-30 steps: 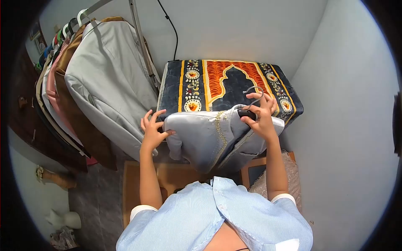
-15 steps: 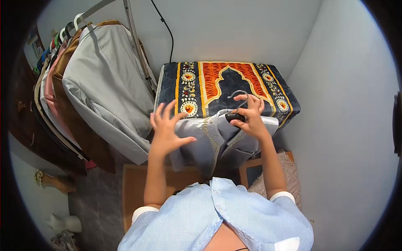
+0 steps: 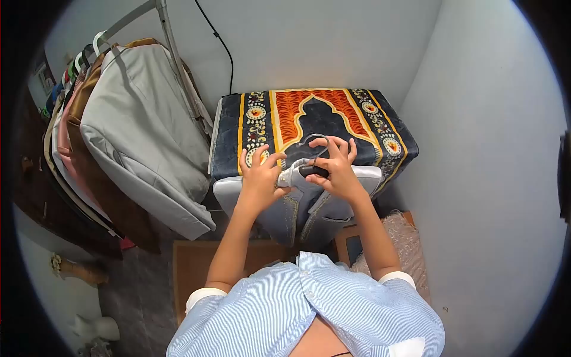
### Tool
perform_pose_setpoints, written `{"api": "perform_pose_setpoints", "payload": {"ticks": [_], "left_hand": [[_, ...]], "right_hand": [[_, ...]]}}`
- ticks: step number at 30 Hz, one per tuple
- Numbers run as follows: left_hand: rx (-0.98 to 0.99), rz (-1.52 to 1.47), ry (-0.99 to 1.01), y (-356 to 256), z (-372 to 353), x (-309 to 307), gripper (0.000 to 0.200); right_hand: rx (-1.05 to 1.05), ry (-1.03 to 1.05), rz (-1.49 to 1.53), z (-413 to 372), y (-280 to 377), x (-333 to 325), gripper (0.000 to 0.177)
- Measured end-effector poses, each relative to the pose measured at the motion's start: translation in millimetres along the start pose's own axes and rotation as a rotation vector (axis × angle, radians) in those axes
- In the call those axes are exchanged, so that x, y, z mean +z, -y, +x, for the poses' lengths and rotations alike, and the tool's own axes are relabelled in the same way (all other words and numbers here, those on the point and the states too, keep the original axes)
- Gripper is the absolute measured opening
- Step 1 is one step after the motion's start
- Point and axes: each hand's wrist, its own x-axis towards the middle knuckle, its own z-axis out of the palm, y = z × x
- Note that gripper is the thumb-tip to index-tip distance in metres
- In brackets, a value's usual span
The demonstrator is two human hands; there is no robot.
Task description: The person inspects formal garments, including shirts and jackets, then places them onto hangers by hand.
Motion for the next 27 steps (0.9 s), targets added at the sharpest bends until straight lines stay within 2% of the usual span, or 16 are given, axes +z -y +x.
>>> {"api": "perform_pose_setpoints", "payload": {"ticks": [5,7,9,11,13,15,20,24,26,27], "left_hand": [[0.047,-0.040,-0.086,3,3,0,0.030],[0.051,-0.015,-0.122,2,5,-3,0.029],[0.042,-0.021,-0.115,4,6,-10,0.029],[0.026,-0.052,-0.160,15,4,-12,0.030],[-0.010,-0.011,-0.150,25,0,-22,0.029],[-0.036,0.011,-0.206,33,-5,-28,0.027],[-0.092,0.045,-0.215,41,-13,-49,0.023],[-0.105,0.056,-0.192,41,-14,-50,0.023],[-0.080,0.065,-0.197,42,-13,-46,0.024],[-0.055,0.056,-0.197,40,-12,-44,0.022]], "right_hand": [[0.000,-0.012,0.012,-2,-4,-1,0.028],[0.025,0.045,0.042,0,-3,-9,0.032],[0.019,0.051,0.164,1,-14,-18,0.039],[0.043,0.085,0.144,-2,-29,-34,0.058],[0.124,0.173,0.052,-15,-49,-39,0.069],[0.265,0.378,-0.070,-28,-57,-38,0.071],[0.301,0.238,-0.006,-61,-106,-13,0.068],[0.676,0.582,-0.381,-48,-93,-35,0.086],[0.484,0.391,-0.253,-39,-81,-39,0.085],[0.305,0.310,-0.149,-34,-78,-36,0.085]]}}
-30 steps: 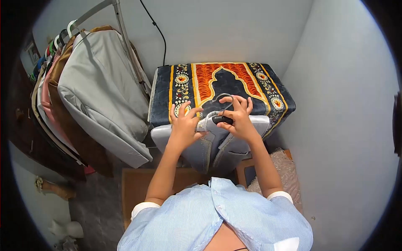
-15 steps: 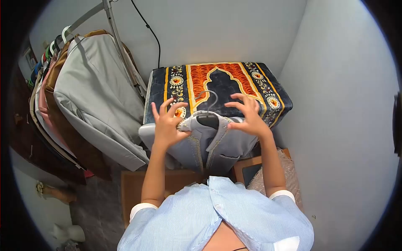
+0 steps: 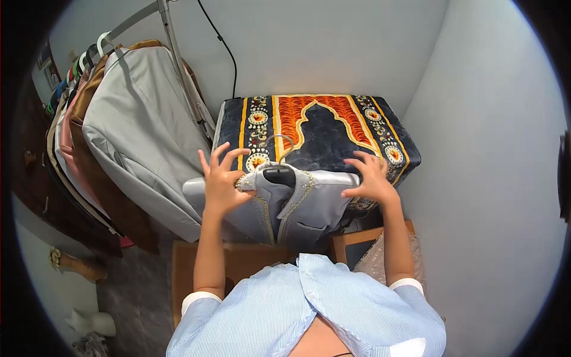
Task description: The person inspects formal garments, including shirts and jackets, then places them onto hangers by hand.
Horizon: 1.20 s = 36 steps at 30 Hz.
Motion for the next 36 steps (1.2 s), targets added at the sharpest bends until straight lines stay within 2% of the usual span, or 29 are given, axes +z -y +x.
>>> {"api": "perform_pose_setpoints", "payload": {"ticks": [2,5,7,9,11,14,16,19,22,26,28,31,36], "left_hand": [[0.024,-0.025,0.016,-6,2,6,0.022],[0.059,-0.043,0.019,-11,3,15,0.023],[0.054,-0.047,0.016,-9,3,16,0.024],[0.019,-0.042,0.031,-6,1,10,0.024],[-0.001,-0.034,0.023,1,-3,8,0.024],[-0.020,-0.036,0.021,6,-5,3,0.022],[0.018,-0.047,0.017,6,-3,2,0.022],[0.042,-0.080,0.045,6,1,1,0.023],[0.060,-0.124,0.089,5,5,-3,0.022],[0.076,-0.152,0.137,-4,7,-11,0.022],[0.083,-0.189,0.174,-9,10,-14,0.024],[0.107,-0.226,0.221,-13,11,-19,0.025],[0.091,-0.254,0.295,-17,12,-25,0.027]], "right_hand": [[-0.210,-0.059,0.130,8,33,-7,0.081],[-0.383,-0.034,0.194,20,53,20,0.068],[-0.350,0.030,0.149,19,55,38,0.060],[-0.307,-0.004,0.116,13,48,37,0.058],[-0.197,0.025,0.166,8,31,35,0.065],[0.010,0.128,0.028,2,3,30,0.067],[-0.006,0.183,0.046,0,5,16,0.068],[-0.187,0.215,0.027,5,15,9,0.068],[-0.362,0.228,0.246,16,32,-1,0.067],[-0.634,0.052,0.429,38,74,-27,0.047],[-0.738,0.081,0.435,44,93,-35,0.035],[-0.880,0.002,0.416,56,101,-31,0.035],[-0.996,0.173,0.573,62,114,-20,0.022]]}}
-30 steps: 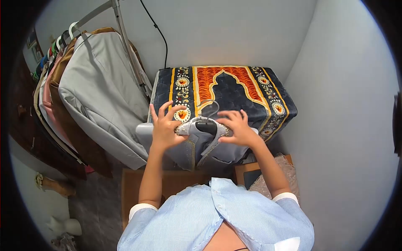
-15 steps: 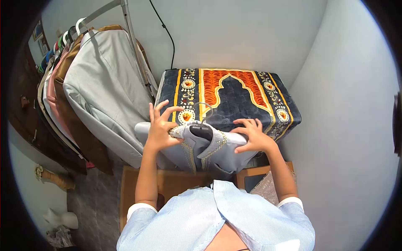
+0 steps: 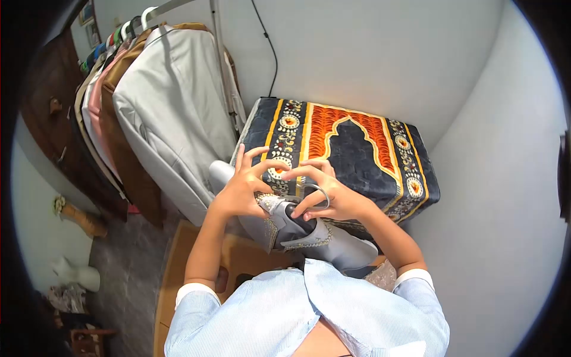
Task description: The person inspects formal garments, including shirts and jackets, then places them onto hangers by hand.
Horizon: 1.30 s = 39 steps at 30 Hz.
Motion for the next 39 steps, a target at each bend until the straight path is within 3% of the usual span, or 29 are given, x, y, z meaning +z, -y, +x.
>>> {"api": "perform_pose_setpoints", "payload": {"ticks": [5,7,8,13,16,17,20,25,26,33,39], "left_hand": [[-0.203,0.228,0.046,-9,-6,-12,0.034],[-0.316,0.277,-0.053,-14,-11,-16,0.038],[-0.371,0.320,-0.083,-14,-14,-16,0.051],[-0.744,0.434,-0.667,-6,-21,-2,0.074],[-0.904,0.357,-0.796,5,-36,8,0.060],[-0.898,0.335,-0.769,8,-43,6,0.045],[-0.856,0.192,-0.804,12,-57,-9,0.034],[-0.750,0.065,-0.669,22,-97,-61,0.036],[-0.700,0.013,-0.692,26,-106,-70,0.035],[-0.622,-0.053,-0.663,23,-157,-138,0.058],[-0.573,0.028,-0.553,36,-163,-156,0.086]], "right_hand": [[-0.143,-0.191,-0.031,13,-19,14,0.011],[-0.175,-0.286,0.003,25,-25,17,0.009],[-0.191,-0.342,0.020,33,-28,18,0.010],[-0.104,-0.447,0.250,76,-48,29,0.006],[-0.090,-0.536,0.111,108,-45,31,0.010],[-0.081,-0.591,0.104,120,-44,33,0.008],[-0.007,-0.719,0.068,158,-43,32,0.010],[-0.022,-0.943,0.075,242,-49,27,0.006],[0.016,-0.917,-0.046,256,-53,26,0.009],[0.139,-1.066,-0.176,344,-48,24,0.011],[0.068,-1.102,-0.293,400,-44,-4,0.013]]}}
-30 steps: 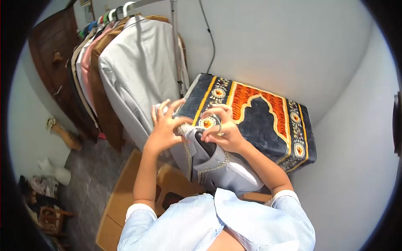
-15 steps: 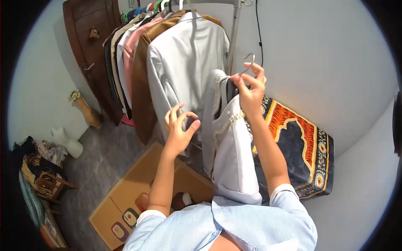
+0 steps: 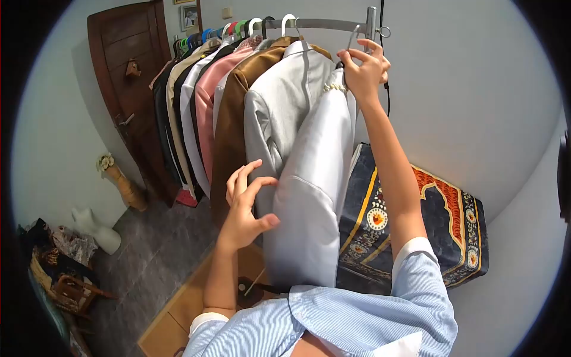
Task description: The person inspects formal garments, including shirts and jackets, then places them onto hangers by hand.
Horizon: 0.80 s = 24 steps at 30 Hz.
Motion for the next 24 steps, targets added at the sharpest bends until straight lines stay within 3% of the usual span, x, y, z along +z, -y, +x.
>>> {"api": "perform_pose_setpoints", "payload": {"ticks": [3,6,8,11,12,15,18,24], "left_hand": [[0.052,0.054,-0.148,6,3,12,0.106],[-0.003,-0.022,-0.298,4,9,17,0.112],[-0.041,0.118,-0.293,6,12,20,0.114],[-0.103,0.303,-0.452,-4,30,29,0.089],[-0.106,0.314,-0.491,-9,39,28,0.067],[-0.045,0.302,-0.531,0,57,31,0.042],[-0.071,0.284,-0.543,0,69,35,0.030],[-0.029,0.296,-0.529,12,81,41,0.028]], "right_hand": [[0.058,0.074,-0.066,24,5,18,0.013],[-0.058,0.028,-0.107,42,2,46,0.014],[-0.062,0.052,-0.139,51,4,60,0.015],[-0.105,0.089,-0.112,65,0,88,0.015],[-0.125,0.098,-0.130,69,0,94,0.014],[-0.139,0.089,-0.153,80,-4,112,0.013],[-0.139,0.122,-0.204,86,-16,128,0.015],[-0.229,0.138,-0.337,92,-38,136,0.022]]}}
